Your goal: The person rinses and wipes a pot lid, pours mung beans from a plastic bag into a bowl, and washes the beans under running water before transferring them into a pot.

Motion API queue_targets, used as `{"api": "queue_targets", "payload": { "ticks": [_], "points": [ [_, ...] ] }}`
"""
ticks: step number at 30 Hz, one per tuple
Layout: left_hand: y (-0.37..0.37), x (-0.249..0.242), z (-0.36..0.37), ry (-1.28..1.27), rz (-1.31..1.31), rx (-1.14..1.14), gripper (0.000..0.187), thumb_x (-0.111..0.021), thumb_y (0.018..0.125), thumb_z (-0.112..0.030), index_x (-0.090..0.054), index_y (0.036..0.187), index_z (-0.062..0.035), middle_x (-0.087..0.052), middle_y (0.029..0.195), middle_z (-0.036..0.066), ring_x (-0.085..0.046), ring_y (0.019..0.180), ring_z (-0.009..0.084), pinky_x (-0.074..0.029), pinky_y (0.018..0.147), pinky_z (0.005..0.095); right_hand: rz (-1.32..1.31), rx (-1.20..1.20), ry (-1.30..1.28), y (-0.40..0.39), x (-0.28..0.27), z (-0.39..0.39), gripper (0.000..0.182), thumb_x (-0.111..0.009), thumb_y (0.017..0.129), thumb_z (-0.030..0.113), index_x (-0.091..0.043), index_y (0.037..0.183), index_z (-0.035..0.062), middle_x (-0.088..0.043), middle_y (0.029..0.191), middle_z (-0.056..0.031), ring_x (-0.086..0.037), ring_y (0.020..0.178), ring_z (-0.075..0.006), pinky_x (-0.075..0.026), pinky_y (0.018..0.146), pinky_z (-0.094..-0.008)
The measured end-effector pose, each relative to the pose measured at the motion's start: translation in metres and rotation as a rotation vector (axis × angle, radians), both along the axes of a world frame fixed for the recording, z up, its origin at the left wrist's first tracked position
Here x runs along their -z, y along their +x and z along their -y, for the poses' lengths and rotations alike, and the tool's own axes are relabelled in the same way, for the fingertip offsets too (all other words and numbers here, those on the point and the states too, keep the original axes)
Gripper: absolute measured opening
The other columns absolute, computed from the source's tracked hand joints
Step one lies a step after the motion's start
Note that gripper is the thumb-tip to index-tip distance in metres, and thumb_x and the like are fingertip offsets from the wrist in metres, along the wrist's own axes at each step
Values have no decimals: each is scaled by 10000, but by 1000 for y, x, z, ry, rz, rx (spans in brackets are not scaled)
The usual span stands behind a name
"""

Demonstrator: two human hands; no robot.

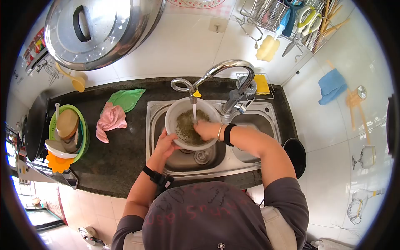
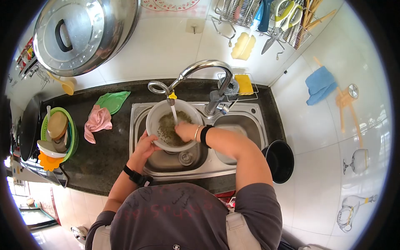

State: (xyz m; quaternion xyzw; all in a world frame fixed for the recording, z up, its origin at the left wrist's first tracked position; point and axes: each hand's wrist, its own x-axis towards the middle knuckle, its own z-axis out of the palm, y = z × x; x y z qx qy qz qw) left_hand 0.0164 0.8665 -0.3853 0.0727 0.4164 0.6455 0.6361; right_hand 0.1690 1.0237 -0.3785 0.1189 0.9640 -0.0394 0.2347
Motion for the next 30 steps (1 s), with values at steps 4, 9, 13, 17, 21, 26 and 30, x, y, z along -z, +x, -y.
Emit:
{"api": "queue_targets", "payload": {
  "ticks": [4,9,13,17,21,26,30],
  "points": [
    [7,1,-2,32,4,31,578,-472,781,69,-355,1311,-128,-525,1140,124,-609,966,306,-594,672,488,-193,101,-323,-7,17,1,308,-539,691,-57,-561,997,-26,-584,923,-245,-585,845,-400,-469,774,-432],
    [4,4,2,29,-13,75,587,-471,782,66,-349,1319,-134,-506,1178,120,-595,999,310,-591,698,486,-563,244,-321,-23,7,0,245,-643,658,16,-623,902,14,-603,980,-187,-582,903,-379,-473,762,-429],
    [-2,-6,4,7,-22,42,589,-473,778,69,-353,1316,-138,-507,1180,127,-597,993,312,-591,701,484,-522,-213,-557,-7,4,7,148,-685,639,110,-708,785,99,-638,953,-88,-582,910,-341,-471,784,-447],
    [2,4,2,7,-33,56,594,-460,781,75,-354,1320,-153,-497,1198,134,-597,992,332,-588,699,502,-271,30,-185,16,-7,-29,156,-693,671,138,-705,815,78,-644,900,-52,-600,884,-279,-501,730,-390],
    [8,8,0,6,-10,7,618,-454,780,76,-333,1341,-155,-497,1203,135,-597,996,344,-594,666,502,-758,483,-434,43,-23,-40,97,-663,741,90,-679,830,55,-636,815,-92,-617,730,-235,-497,649,-315],
    [-2,10,2,-9,-51,34,608,-450,780,76,-332,1337,-136,-499,1189,131,-601,982,337,-597,652,495,-1328,956,-30,106,-6,-49,103,-620,778,62,-643,876,43,-598,730,-113,-589,651,-233,-472,607,-322],
    [-3,8,7,-2,-102,85,603,-437,787,70,-320,1341,-138,-493,1207,133,-598,999,334,-592,676,505,-1400,1218,271,156,60,-98,162,-629,736,67,-587,861,-27,-585,732,-142,-578,673,-267,-469,635,-347]
  ]
}}
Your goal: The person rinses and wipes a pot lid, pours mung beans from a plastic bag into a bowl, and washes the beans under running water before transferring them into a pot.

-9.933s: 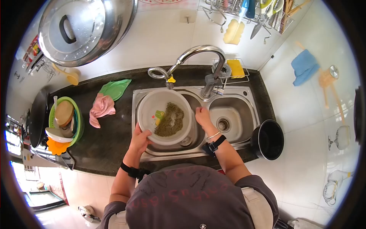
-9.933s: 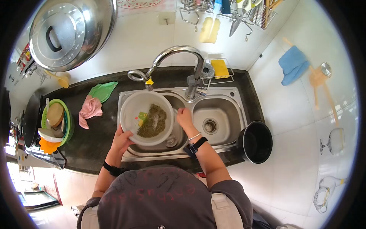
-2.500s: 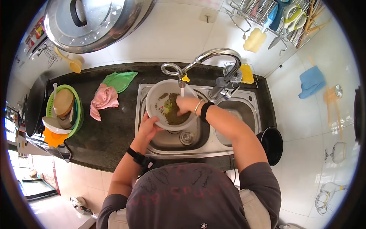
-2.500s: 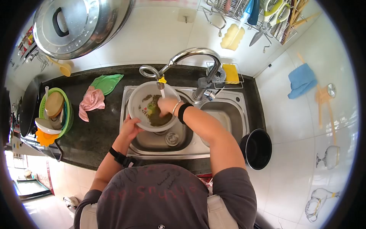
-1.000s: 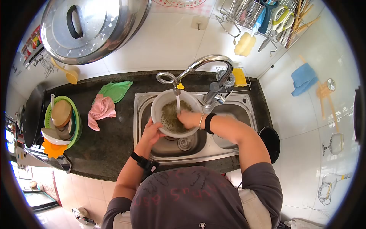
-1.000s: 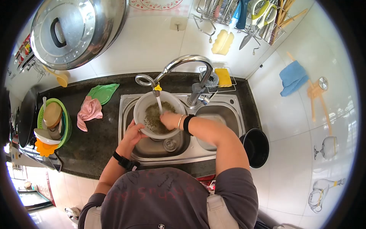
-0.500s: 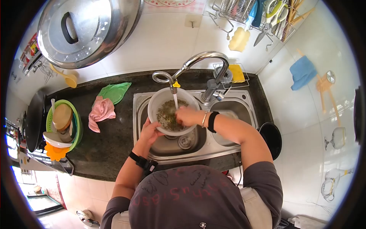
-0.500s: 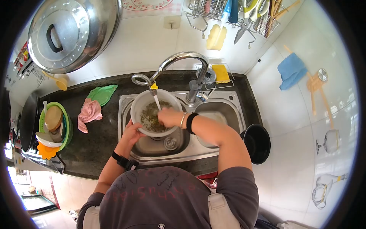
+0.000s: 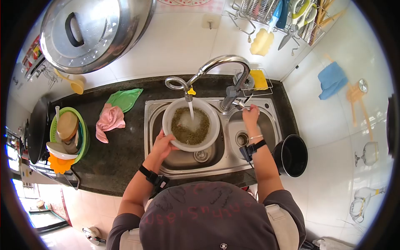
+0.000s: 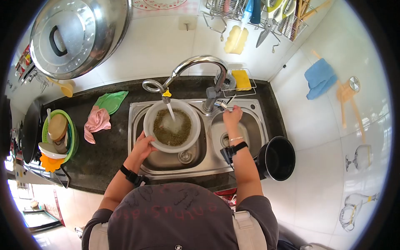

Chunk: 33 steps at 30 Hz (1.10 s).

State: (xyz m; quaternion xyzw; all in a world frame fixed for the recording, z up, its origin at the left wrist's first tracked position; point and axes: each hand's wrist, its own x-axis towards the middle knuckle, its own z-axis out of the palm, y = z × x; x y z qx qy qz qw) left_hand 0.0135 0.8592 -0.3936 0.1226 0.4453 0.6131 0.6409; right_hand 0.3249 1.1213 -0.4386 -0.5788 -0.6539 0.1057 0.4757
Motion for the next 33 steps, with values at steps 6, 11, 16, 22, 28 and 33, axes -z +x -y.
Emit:
{"api": "queue_targets", "payload": {
  "ticks": [6,11,16,22,28,33],
  "points": [
    [0,-9,13,-38,-12,-26,603,-449,781,69,-331,1338,-131,-516,1183,136,-606,986,318,-594,700,487,462,-200,-277,-8,-61,-4,258,-650,716,178,-579,843,-35,-591,872,-230,-584,855,-384,-478,768,-449],
    [-1,-12,28,7,11,-14,602,-467,775,73,-348,1326,-137,-528,1161,130,-627,937,306,-601,657,467,433,-902,-252,-100,-113,96,255,-652,755,199,-610,873,-23,-595,958,-219,-571,928,-393,-462,837,-467],
    [10,-22,38,4,47,-33,612,-470,771,79,-343,1331,-131,-523,1181,129,-611,979,309,-593,673,493,917,-946,-458,-172,-63,105,513,-707,742,307,-525,1113,4,-573,1037,-199,-566,950,-406,-465,833,-443],
    [7,-16,57,65,89,-74,603,-467,768,81,-353,1323,-124,-531,1153,117,-609,968,302,-590,674,491,759,-1592,-256,-180,-72,158,533,-730,694,253,-519,1151,78,-552,1071,-174,-549,997,-384,-462,823,-451],
    [2,-12,71,36,50,-52,581,-475,768,64,-367,1307,-123,-528,1151,120,-622,930,289,-600,632,448,1099,-1434,-138,-165,-83,135,290,-661,742,164,-599,1011,77,-573,1020,-141,-577,927,-351,-478,766,-428],
    [10,-22,66,44,68,-188,563,-467,773,62,-379,1299,-118,-539,1131,121,-626,916,277,-605,608,426,1038,-1162,-283,-163,-73,150,343,-596,844,219,-497,1047,-38,-565,988,-247,-601,855,-367,-479,741,-441]
  ]
}}
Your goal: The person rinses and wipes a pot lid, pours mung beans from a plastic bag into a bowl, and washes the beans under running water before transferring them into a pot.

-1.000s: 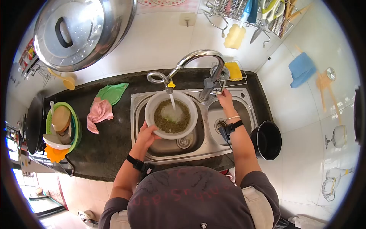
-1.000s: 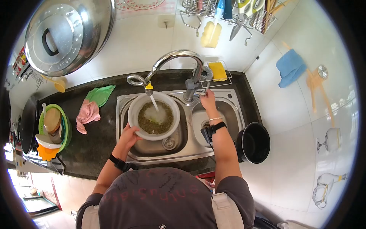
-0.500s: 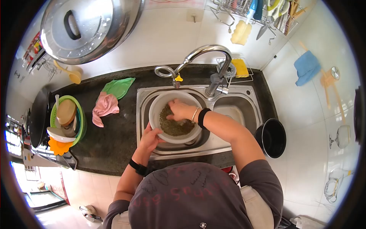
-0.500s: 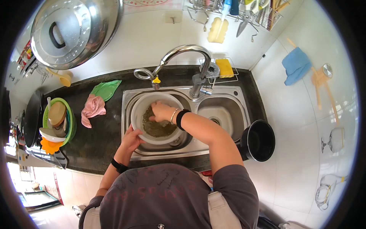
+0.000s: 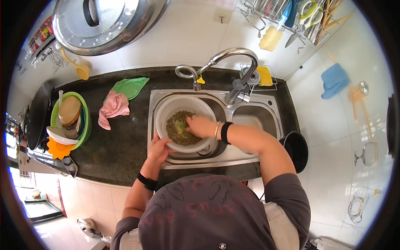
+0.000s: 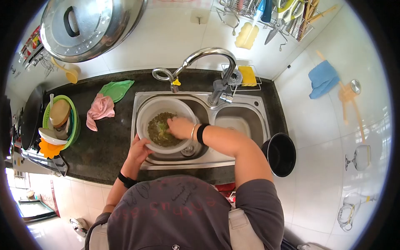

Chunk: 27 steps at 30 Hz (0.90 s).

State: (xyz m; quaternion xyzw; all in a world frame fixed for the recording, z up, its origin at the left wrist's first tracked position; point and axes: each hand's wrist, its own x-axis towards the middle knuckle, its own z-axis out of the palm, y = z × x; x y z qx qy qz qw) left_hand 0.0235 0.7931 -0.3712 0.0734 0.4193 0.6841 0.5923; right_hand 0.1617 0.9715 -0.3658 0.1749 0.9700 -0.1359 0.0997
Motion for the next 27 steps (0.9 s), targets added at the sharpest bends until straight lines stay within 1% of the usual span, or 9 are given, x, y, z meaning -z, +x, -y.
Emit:
{"api": "queue_targets", "payload": {
  "ticks": [4,7,9,11,15,18,20,22,27],
  "points": [
    [4,3,1,31,-6,-26,568,-461,773,66,-372,1304,-117,-535,1132,124,-623,921,276,-605,618,438,-46,63,-237,-1,-4,38,473,-653,816,286,-466,1057,-76,-558,953,-300,-580,886,-425,-472,757,-450],
    [1,11,1,4,-29,42,655,-424,787,89,-294,1380,-157,-496,1201,130,-605,972,303,-607,645,447,-156,-67,-364,-8,8,42,350,-628,777,124,-487,1017,-87,-554,954,-294,-567,872,-445,-469,764,-453],
    [1,6,5,-1,-2,25,564,-457,778,65,-374,1304,-122,-540,1113,112,-620,921,270,-601,621,446,-221,-213,-382,-13,14,37,316,-612,755,66,-493,1000,-93,-552,950,-288,-567,861,-442,-469,763,-453],
    [-3,5,8,1,-9,41,560,-459,780,63,-376,1302,-123,-541,1111,109,-621,916,270,-601,617,444,-283,-177,-194,-21,12,26,312,-585,708,2,-508,998,-81,-541,971,-274,-561,829,-441,-469,762,-457],
    [-4,2,8,40,-6,84,557,-468,777,63,-380,1295,-122,-543,1113,103,-627,900,263,-602,608,436,-158,97,74,-31,-10,25,358,-628,712,60,-525,1048,-8,-521,1056,-215,-520,1003,-377,-469,796,-495],
    [-4,5,4,58,-19,81,556,-473,770,67,-387,1287,-117,-545,1123,106,-631,901,255,-604,609,425,-313,-92,-56,-28,-9,29,363,-659,719,131,-554,1058,55,-526,1091,-143,-489,1065,-335,-446,836,-515],
    [-4,3,4,49,-16,61,559,-473,766,70,-387,1287,-115,-543,1132,109,-630,906,258,-605,601,422,25,-315,-303,-19,-12,35,360,-675,727,194,-584,1065,112,-521,1126,-89,-488,1062,-323,-430,859,-511],
    [-5,5,8,31,-18,49,563,-474,762,72,-388,1286,-112,-541,1141,113,-630,910,260,-606,593,418,85,-358,-250,-3,-20,29,359,-679,738,217,-596,1069,105,-528,1119,-83,-480,1079,-318,-431,858,-496],
    [0,4,4,-2,-10,1,607,-465,754,76,-350,1319,-112,-536,1158,130,-633,897,295,-605,561,422,105,-72,-75,8,-6,7,421,-712,725,201,-580,1106,81,-543,1110,-134,-503,1071,-371,-442,859,-468]
  ]
}}
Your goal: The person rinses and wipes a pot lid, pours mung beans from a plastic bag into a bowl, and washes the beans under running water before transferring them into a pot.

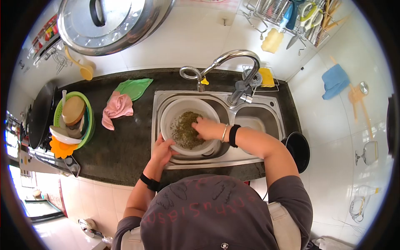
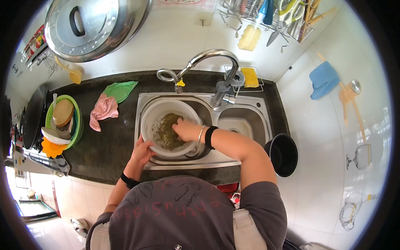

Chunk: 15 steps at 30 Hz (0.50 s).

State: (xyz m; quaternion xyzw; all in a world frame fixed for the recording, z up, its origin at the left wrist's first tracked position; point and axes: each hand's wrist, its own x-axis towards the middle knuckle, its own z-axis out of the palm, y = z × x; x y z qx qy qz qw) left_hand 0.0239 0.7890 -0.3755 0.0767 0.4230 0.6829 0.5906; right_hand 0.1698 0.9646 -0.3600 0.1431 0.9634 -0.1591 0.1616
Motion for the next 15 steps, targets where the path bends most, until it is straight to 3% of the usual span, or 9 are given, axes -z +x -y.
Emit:
{"api": "queue_targets", "payload": {
  "ticks": [3,7,9,11,13,14,15],
  "points": [
    [-1,-5,-4,-5,-16,9,607,-462,755,76,-345,1322,-106,-540,1154,134,-636,891,292,-606,567,423,-70,-31,-166,5,6,9,372,-682,745,146,-583,1087,41,-548,1112,-197,-541,1019,-412,-462,859,-453],
    [-5,-4,-2,15,-58,36,601,-458,758,75,-344,1320,-102,-542,1148,139,-638,885,291,-608,572,420,-139,52,93,2,15,11,229,-621,772,56,-643,997,30,-580,1080,-182,-568,1012,-372,-486,806,-426],
    [-6,-5,-3,-19,-24,-8,602,-456,759,73,-339,1321,-105,-542,1143,146,-640,882,298,-608,572,416,1,39,-277,-5,6,13,251,-697,696,113,-661,938,56,-582,1067,-137,-563,973,-359,-472,810,-424],
    [-6,-10,0,-9,-38,-13,604,-456,759,73,-335,1322,-108,-541,1142,149,-640,884,302,-608,575,417,-61,53,-271,-4,4,15,218,-687,702,98,-667,915,63,-606,984,-117,-563,944,-346,-473,800,-419],
    [-7,-11,-1,8,-47,-18,607,-456,759,72,-330,1324,-110,-540,1140,153,-640,887,307,-608,578,418,-149,69,176,-6,2,8,197,-682,675,53,-676,871,66,-640,888,-115,-597,885,-306,-488,766,-416],
    [-9,-10,-1,6,-45,-14,613,-453,755,74,-326,1325,-112,-532,1150,155,-634,907,315,-608,592,430,-306,114,-21,-4,2,5,111,-642,701,38,-679,800,74,-639,837,-105,-597,865,-299,-483,750,-411],
    [-11,-9,1,0,-45,-13,619,-450,752,77,-322,1327,-113,-524,1159,157,-628,927,322,-609,606,442,-309,110,-26,-4,2,2,111,-642,701,38,-679,800,74,-639,837,-105,-597,865,-299,-483,750,-411]
  ]
}}
